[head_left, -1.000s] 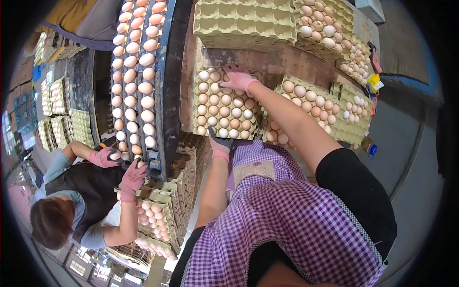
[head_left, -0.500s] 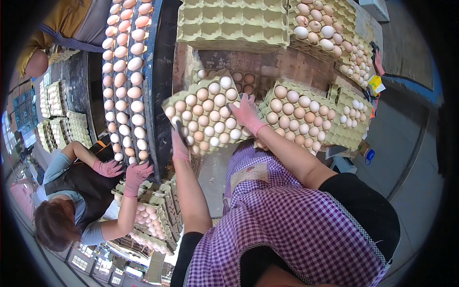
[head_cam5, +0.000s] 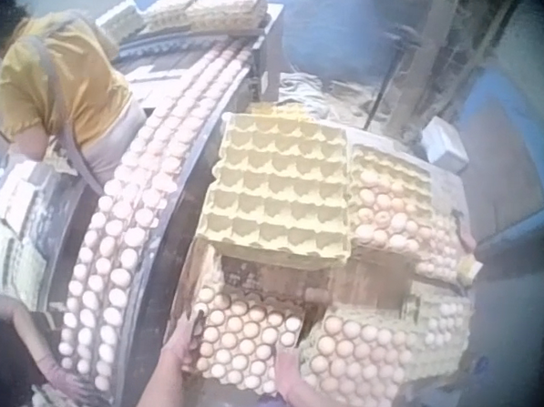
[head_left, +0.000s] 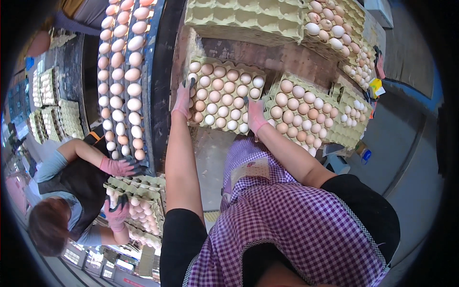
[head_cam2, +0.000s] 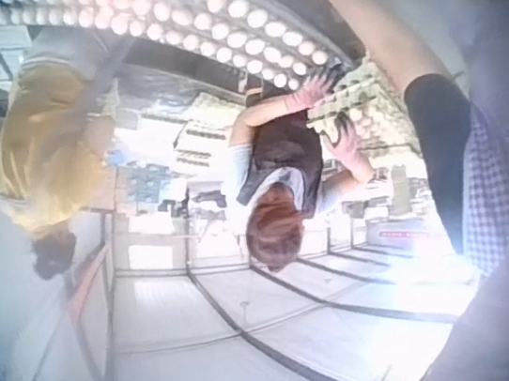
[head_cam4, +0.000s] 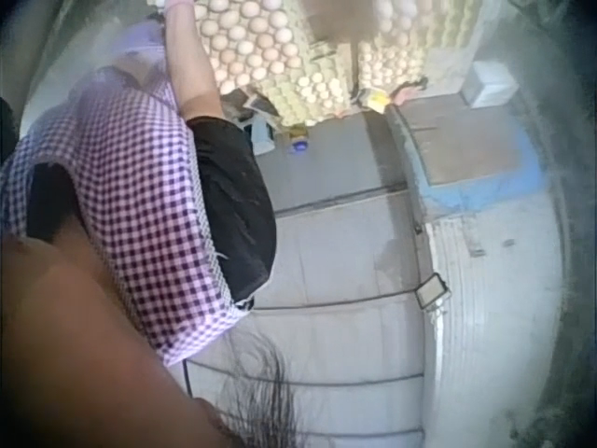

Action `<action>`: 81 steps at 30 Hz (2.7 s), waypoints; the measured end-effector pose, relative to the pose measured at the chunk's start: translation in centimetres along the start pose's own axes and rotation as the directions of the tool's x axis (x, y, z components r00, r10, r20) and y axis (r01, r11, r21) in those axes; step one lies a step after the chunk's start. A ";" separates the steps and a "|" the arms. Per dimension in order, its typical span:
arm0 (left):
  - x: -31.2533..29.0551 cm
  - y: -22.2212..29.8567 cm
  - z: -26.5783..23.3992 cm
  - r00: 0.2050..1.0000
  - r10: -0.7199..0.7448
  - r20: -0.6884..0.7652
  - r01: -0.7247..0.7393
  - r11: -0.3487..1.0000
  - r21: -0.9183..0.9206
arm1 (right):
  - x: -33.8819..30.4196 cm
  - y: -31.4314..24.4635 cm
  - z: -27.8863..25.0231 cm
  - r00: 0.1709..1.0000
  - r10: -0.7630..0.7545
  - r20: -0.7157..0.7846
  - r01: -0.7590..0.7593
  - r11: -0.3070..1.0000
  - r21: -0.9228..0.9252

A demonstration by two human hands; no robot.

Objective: The person sorts and packs eggs by picking them up and placing them into cardboard egg trays by hand, then stacks the filled trays.

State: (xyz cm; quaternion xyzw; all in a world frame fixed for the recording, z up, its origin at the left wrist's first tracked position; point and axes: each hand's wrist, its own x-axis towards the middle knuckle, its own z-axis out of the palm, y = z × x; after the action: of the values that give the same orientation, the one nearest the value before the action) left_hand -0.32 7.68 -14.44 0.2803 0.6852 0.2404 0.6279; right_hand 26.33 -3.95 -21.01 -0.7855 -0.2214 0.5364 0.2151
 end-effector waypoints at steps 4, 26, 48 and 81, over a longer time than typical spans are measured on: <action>-1.7 0.4 0.1 0.995 0.001 0.102 0.000 1.000 -0.012 | -0.4 -1.1 -1.1 0.969 -0.078 -0.234 0.143 0.950 0.277; -21.2 -17.8 4.7 0.818 0.325 -0.474 -0.407 0.910 -0.078 | 0.3 -5.2 -4.1 0.962 -0.246 0.119 0.259 0.959 -0.111; -46.4 -53.2 7.8 0.731 -0.419 -0.538 0.183 0.880 -0.437 | 5.0 -14.8 -6.9 0.579 -0.682 0.447 0.566 -0.059 -0.823; -22.7 -16.5 -0.3 0.992 -0.125 0.024 0.095 0.851 0.517 | 8.2 -9.7 -51.3 0.939 -0.134 -0.316 0.332 0.596 0.731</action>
State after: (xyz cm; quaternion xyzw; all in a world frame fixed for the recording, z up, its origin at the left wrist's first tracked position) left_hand -0.76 -19.87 -9.17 0.4047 0.7214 0.0046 0.5619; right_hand 75.99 3.49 -4.51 -0.6358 -0.0442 0.4520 0.6241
